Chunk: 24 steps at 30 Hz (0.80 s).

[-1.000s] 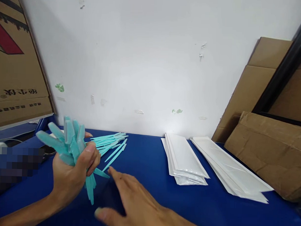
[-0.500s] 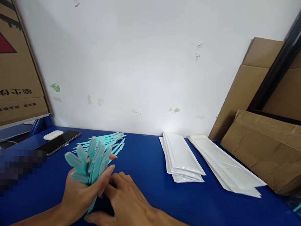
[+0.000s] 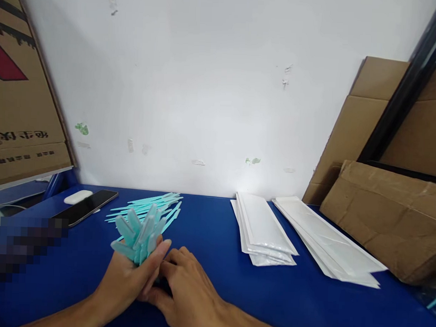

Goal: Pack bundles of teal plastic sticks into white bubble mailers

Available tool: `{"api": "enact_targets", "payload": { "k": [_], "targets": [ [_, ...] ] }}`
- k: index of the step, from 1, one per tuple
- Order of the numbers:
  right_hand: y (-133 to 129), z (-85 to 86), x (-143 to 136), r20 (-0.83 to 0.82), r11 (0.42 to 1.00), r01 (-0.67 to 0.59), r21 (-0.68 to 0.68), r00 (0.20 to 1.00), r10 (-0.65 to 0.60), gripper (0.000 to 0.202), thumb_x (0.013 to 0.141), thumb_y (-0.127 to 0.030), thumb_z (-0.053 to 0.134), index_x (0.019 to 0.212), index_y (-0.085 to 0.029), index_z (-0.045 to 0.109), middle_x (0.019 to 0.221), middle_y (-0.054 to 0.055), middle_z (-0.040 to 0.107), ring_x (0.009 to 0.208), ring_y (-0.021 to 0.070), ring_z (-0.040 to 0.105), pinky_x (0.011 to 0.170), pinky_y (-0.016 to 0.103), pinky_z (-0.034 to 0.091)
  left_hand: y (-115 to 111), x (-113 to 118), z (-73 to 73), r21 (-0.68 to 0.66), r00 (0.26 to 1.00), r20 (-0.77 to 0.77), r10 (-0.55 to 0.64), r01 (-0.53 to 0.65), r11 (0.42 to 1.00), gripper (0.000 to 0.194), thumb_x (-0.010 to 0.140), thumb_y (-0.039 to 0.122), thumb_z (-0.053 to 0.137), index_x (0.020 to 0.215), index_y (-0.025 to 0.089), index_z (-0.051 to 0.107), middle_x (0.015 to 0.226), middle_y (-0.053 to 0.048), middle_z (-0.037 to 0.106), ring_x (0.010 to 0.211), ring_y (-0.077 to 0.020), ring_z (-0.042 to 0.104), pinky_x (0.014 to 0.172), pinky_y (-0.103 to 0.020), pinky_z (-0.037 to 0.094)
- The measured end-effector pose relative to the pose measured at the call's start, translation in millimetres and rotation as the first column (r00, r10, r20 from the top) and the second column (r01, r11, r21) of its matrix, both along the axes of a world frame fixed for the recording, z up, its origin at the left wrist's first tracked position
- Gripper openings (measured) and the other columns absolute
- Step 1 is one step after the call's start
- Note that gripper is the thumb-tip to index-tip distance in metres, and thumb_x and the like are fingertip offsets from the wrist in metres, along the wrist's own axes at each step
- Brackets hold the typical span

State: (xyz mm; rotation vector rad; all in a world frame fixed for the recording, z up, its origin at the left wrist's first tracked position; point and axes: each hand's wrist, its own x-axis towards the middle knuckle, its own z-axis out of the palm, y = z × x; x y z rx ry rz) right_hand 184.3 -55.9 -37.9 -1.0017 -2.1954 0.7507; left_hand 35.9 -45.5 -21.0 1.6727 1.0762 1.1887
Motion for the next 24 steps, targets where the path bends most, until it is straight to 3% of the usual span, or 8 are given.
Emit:
{"api": "enact_targets", "payload": {
  "k": [4, 8, 13, 18, 21, 24],
  "targets": [
    [-6, 8.9, 3, -0.04, 0.998, 0.04, -0.055, 0.998, -0.043, 0.032, 0.09, -0.036, 0.065, 0.121, -0.027, 0.062, 0.113, 0.004, 0.064, 0.103, 0.022, 0.059, 0.092, 0.036, 0.048, 0, -2, 2.5, 0.017, 0.989, 0.085, 0.119, -0.121, 0.992, 0.039, 0.085, 0.048, 0.062, 0.058, 0.023, 0.049, 0.036, 0.008, 0.042, 0.035, -0.0088, 0.037, 0.041, -0.023, 0.037],
    [-9, 10.7, 12, -0.175, 0.999, 0.028, -0.016, 0.984, -0.03, 0.066, 0.093, -0.024, 0.058, 0.151, -0.03, 0.028, 0.137, 0.005, 0.052, 0.121, 0.0205, 0.053, 0.106, 0.037, 0.043, 4, 0, 3.8, 0.029, 0.989, 0.064, 0.131, -0.133, 0.991, 0.031, 0.083, 0.048, 0.063, 0.067, 0.022, 0.057, 0.04, 0.008, 0.045, 0.039, -0.0105, 0.043, 0.045, -0.024, 0.04],
    [-10, 6.1, 22, -0.256, 0.982, 0.115, 0.151, 0.964, -0.073, 0.071, 0.098, -0.026, 0.049, 0.156, -0.036, 0.008, 0.158, 0.003, 0.028, 0.14, 0.0228, 0.037, 0.116, 0.042, 0.034, 10, 5, 3.9, -0.07, 0.999, 0.038, 0.037, -0.034, 0.997, 0.03, 0.085, 0.05, 0.063, 0.083, 0.02, 0.06, 0.051, 0.006, 0.054, 0.047, -0.0118, 0.051, 0.048, -0.023, 0.043],
    [-13, 7.0, 23, -0.215, 0.96, 0.181, 0.215, 0.967, -0.134, 0.073, 0.099, -0.031, 0.047, 0.157, -0.037, 0.003, 0.165, 0.001, 0.01, 0.148, 0.0264, 0.024, 0.12, 0.047, 0.029, 8, 2, 3.1, -0.138, 0.999, -0.005, 0.043, -0.043, 0.99, 0.033, 0.088, 0.054, 0.058, 0.083, 0.022, 0.051, 0.037, 0.012, 0.038, 0.03, -0.0089, 0.035, 0.036, -0.021, 0.032],
    [-14, 11.3, 25, -0.202, 0.947, 0.19, 0.259, 0.969, -0.139, 0.074, 0.099, -0.033, 0.048, 0.158, -0.034, 0.002, 0.166, 0.0, 0.008, 0.15, 0.0264, 0.019, 0.121, 0.047, 0.027, 8, 1, -1.2, -0.139, 0.999, -0.028, -0.028, 0.024, 0.99, 0.034, 0.086, 0.052, 0.064, 0.077, 0.022, 0.049, 0.041, 0.011, 0.04, 0.032, -0.008, 0.035, 0.034, -0.02, 0.03],
    [-14, 17.3, 27, -0.146, 0.937, 0.162, 0.308, 0.982, -0.122, 0.073, 0.098, -0.031, 0.049, 0.158, -0.032, 0.006, 0.165, 0.0, 0.015, 0.15, 0.0241, 0.021, 0.122, 0.043, 0.026, 8, 1, -7.2, -0.147, 0.989, -0.058, -0.14, 0.13, 0.981, 0.034, 0.086, 0.05, 0.064, 0.076, 0.021, 0.05, 0.05, 0.008, 0.045, 0.037, -0.0075, 0.04, 0.036, -0.019, 0.032]
  ]
}}
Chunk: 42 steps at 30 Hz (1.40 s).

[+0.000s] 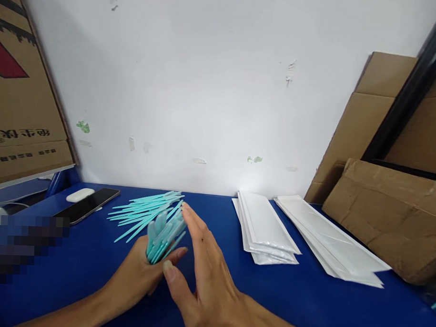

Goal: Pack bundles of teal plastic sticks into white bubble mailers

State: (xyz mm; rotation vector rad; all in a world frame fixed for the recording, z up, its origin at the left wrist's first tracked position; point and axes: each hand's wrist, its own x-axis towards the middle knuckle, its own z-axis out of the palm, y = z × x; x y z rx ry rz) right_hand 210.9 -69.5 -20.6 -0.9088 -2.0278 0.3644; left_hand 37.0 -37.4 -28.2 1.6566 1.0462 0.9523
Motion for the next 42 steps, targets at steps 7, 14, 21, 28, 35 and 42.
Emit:
{"api": "enact_targets", "payload": {
  "k": [7, 14, 21, 28, 35, 42],
  "targets": [
    [6, -1.1, 0, -0.013, 0.996, 0.059, -0.072, 0.998, -0.061, 0.061, 0.1, -0.033, 0.047, 0.154, -0.037, 0.019, 0.164, -0.001, 0.019, 0.147, 0.0216, 0.027, 0.12, 0.041, 0.029, 2, 2, 2.1, -0.074, 0.995, -0.01, -0.102, 0.101, 0.992, 0.031, 0.087, 0.046, 0.064, 0.078, 0.019, 0.052, 0.05, 0.009, 0.044, 0.035, -0.0058, 0.036, 0.036, -0.018, 0.027],
    [22, -2.7, -5, -0.332, 0.879, -0.122, -0.46, 0.942, -0.043, 0.046, 0.096, -0.05, 0.054, 0.136, -0.026, 0.054, 0.119, 0.006, 0.065, 0.108, 0.0225, 0.061, 0.095, 0.035, 0.048, 6, -4, 12.3, -0.405, 0.982, 0.159, -0.102, 0.159, 0.9, 0.032, 0.081, 0.048, 0.066, 0.077, 0.021, 0.049, 0.046, 0.012, 0.033, 0.035, -0.0047, 0.021, 0.034, -0.019, 0.014],
    [32, -3.6, -5, -0.446, 0.821, -0.253, -0.512, 0.895, -0.003, 0.035, 0.093, -0.05, 0.057, 0.083, -0.018, 0.065, 0.074, -0.002, 0.057, 0.074, 0.0143, 0.054, 0.07, 0.025, 0.042, 4, -6, 14.7, -0.534, 0.933, 0.351, -0.077, 0.267, 0.802, 0.036, 0.083, 0.046, 0.071, 0.082, 0.02, 0.045, 0.064, 0.008, 0.049, 0.044, -0.0028, 0.034, 0.042, -0.017, 0.026],
    [39, -4.8, -1, -0.466, 0.779, -0.257, -0.572, 0.883, -0.051, 0.044, 0.091, -0.058, 0.056, 0.085, -0.016, 0.068, 0.078, 0.001, 0.06, 0.079, 0.0155, 0.057, 0.07, 0.025, 0.043, 10, -8, 10.9, -0.531, 0.967, 0.184, -0.176, 0.249, 0.81, 0.045, 0.089, 0.066, 0.051, 0.082, 0.021, 0.048, 0.04, 0.011, 0.039, 0.032, -0.0053, 0.026, 0.036, -0.017, 0.026],
    [38, -5.5, 0, -0.477, 0.778, -0.248, -0.577, 0.876, -0.074, 0.045, 0.089, -0.06, 0.058, 0.087, -0.016, 0.07, 0.078, 0.002, 0.061, 0.078, 0.0151, 0.058, 0.068, 0.025, 0.045, 7, -5, 16.2, -0.543, 0.975, 0.205, -0.086, 0.186, 0.819, 0.048, 0.085, 0.068, 0.055, 0.081, 0.02, 0.052, 0.042, 0.012, 0.037, 0.035, -0.0043, 0.02, 0.036, -0.017, 0.016],
    [34, -3.2, -2, -0.457, 0.769, -0.244, -0.591, 0.887, -0.07, 0.053, 0.089, -0.064, 0.055, 0.087, -0.014, 0.072, 0.072, 0.003, 0.063, 0.075, 0.0158, 0.056, 0.065, 0.025, 0.042, 5, -4, 13.8, -0.421, 0.981, 0.113, -0.159, 0.192, 0.886, 0.054, 0.084, 0.071, 0.054, 0.075, 0.018, 0.055, 0.038, 0.008, 0.041, 0.035, -0.0053, 0.026, 0.039, -0.018, 0.019]
  ]
}}
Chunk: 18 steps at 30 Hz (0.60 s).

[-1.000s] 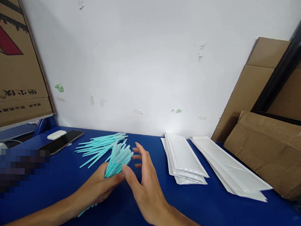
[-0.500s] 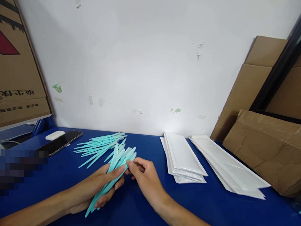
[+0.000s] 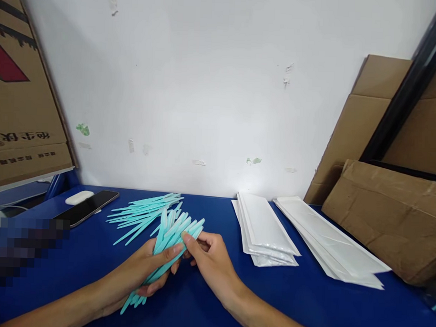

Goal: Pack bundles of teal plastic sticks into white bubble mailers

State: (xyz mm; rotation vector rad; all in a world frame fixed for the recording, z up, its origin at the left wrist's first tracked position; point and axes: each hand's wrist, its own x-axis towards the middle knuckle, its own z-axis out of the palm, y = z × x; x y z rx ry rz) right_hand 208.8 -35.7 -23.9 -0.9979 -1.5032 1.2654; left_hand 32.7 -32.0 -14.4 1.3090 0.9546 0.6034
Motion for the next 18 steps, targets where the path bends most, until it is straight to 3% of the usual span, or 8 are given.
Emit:
{"api": "enact_targets", "payload": {
  "k": [7, 14, 18],
  "targets": [
    [2.9, -2.7, 1.6, -0.076, 0.994, 0.093, -0.055, 0.992, -0.097, 0.043, 0.089, -0.056, 0.061, 0.082, -0.015, 0.07, 0.075, 0.002, 0.062, 0.074, 0.0145, 0.053, 0.063, 0.023, 0.042, -2.2, 0.9, 0.1, -0.061, 0.994, 0.0, 0.106, -0.106, 0.993, 0.056, 0.088, 0.068, 0.049, 0.09, 0.014, 0.063, 0.047, 0.002, 0.058, 0.036, -0.0048, 0.032, 0.047, -0.019, 0.034],
    [1.8, -0.2, 0.9, -0.054, 0.999, 0.017, -0.035, 0.998, -0.019, 0.046, 0.091, -0.059, 0.056, 0.095, -0.015, 0.07, 0.074, 0.001, 0.063, 0.07, 0.0142, 0.056, 0.066, 0.025, 0.043, -0.4, 2.4, -0.8, 0.002, 0.998, -0.002, 0.066, -0.066, 0.998, 0.055, 0.087, 0.068, 0.051, 0.088, 0.014, 0.064, 0.052, -0.002, 0.063, 0.036, -0.0071, 0.041, 0.041, -0.019, 0.034],
    [0.2, 1.2, -1.1, -0.033, 0.998, 0.045, -0.037, 0.998, -0.046, 0.043, 0.09, -0.057, 0.059, 0.094, -0.015, 0.07, 0.079, 0.002, 0.065, 0.074, 0.0145, 0.057, 0.068, 0.025, 0.044, -3.4, 4.3, 3.8, -0.002, 0.997, 0.024, 0.076, -0.076, 0.997, 0.051, 0.088, 0.063, 0.055, 0.087, 0.013, 0.063, 0.059, -0.003, 0.067, 0.039, -0.0069, 0.048, 0.043, -0.018, 0.037]
  ]
}}
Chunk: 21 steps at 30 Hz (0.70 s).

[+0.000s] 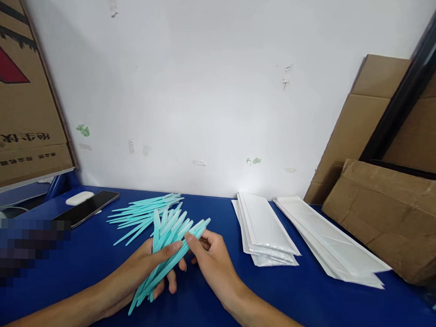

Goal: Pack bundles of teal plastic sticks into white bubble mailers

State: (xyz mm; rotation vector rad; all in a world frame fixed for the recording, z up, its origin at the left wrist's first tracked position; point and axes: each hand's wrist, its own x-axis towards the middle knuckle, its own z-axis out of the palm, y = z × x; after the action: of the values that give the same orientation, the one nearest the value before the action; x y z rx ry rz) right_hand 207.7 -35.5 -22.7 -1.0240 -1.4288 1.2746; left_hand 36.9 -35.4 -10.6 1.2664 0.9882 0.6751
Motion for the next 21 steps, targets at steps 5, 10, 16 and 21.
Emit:
{"api": "enact_targets", "payload": {
  "k": [5, 10, 16, 21],
  "targets": [
    [-1, -1.8, 0, -0.06, 0.998, 0.041, -0.047, 0.997, -0.044, 0.038, 0.09, -0.054, 0.061, 0.09, -0.017, 0.069, 0.081, 0.002, 0.066, 0.078, 0.0163, 0.059, 0.073, 0.026, 0.046, -2, 4, 0.9, -0.027, 0.995, 0.037, 0.088, -0.087, 0.996, 0.048, 0.086, 0.059, 0.061, 0.095, 0.012, 0.061, 0.081, -0.008, 0.073, 0.049, -0.0106, 0.059, 0.049, -0.022, 0.046],
    [-1, -1.7, 1, -0.096, 0.997, 0.034, -0.068, 0.995, -0.04, 0.036, 0.091, -0.053, 0.06, 0.087, -0.018, 0.067, 0.08, 0.001, 0.065, 0.075, 0.0152, 0.058, 0.071, 0.026, 0.046, 1, 2, -5.1, -0.002, 0.994, 0.089, 0.061, -0.061, 0.998, 0.05, 0.086, 0.06, 0.06, 0.099, 0.012, 0.063, 0.095, -0.012, 0.073, 0.07, -0.0188, 0.069, 0.053, -0.024, 0.05],
    [-4, 0.9, 1, -0.052, 0.998, -0.001, -0.068, 0.999, -0.002, 0.039, 0.087, -0.056, 0.065, 0.088, -0.016, 0.065, 0.076, 0.0, 0.063, 0.079, 0.0167, 0.059, 0.078, 0.027, 0.047, 2, 0, -2.1, -0.015, 0.995, 0.099, -0.01, 0.012, 1.0, 0.051, 0.084, 0.063, 0.061, 0.096, 0.013, 0.064, 0.081, -0.007, 0.071, 0.059, -0.0149, 0.065, 0.048, -0.022, 0.045],
    [-7, 5.2, -1, -0.003, 0.997, -0.061, -0.053, 0.998, 0.06, 0.041, 0.09, -0.056, 0.059, 0.078, -0.017, 0.059, 0.057, -0.004, 0.05, 0.067, 0.0139, 0.053, 0.071, 0.025, 0.043, 0, 1, 4.6, -0.028, 0.994, 0.051, -0.097, 0.098, 0.995, 0.049, 0.088, 0.063, 0.056, 0.09, 0.014, 0.064, 0.067, -0.003, 0.069, 0.042, -0.009, 0.052, 0.043, -0.02, 0.038]
  ]
}}
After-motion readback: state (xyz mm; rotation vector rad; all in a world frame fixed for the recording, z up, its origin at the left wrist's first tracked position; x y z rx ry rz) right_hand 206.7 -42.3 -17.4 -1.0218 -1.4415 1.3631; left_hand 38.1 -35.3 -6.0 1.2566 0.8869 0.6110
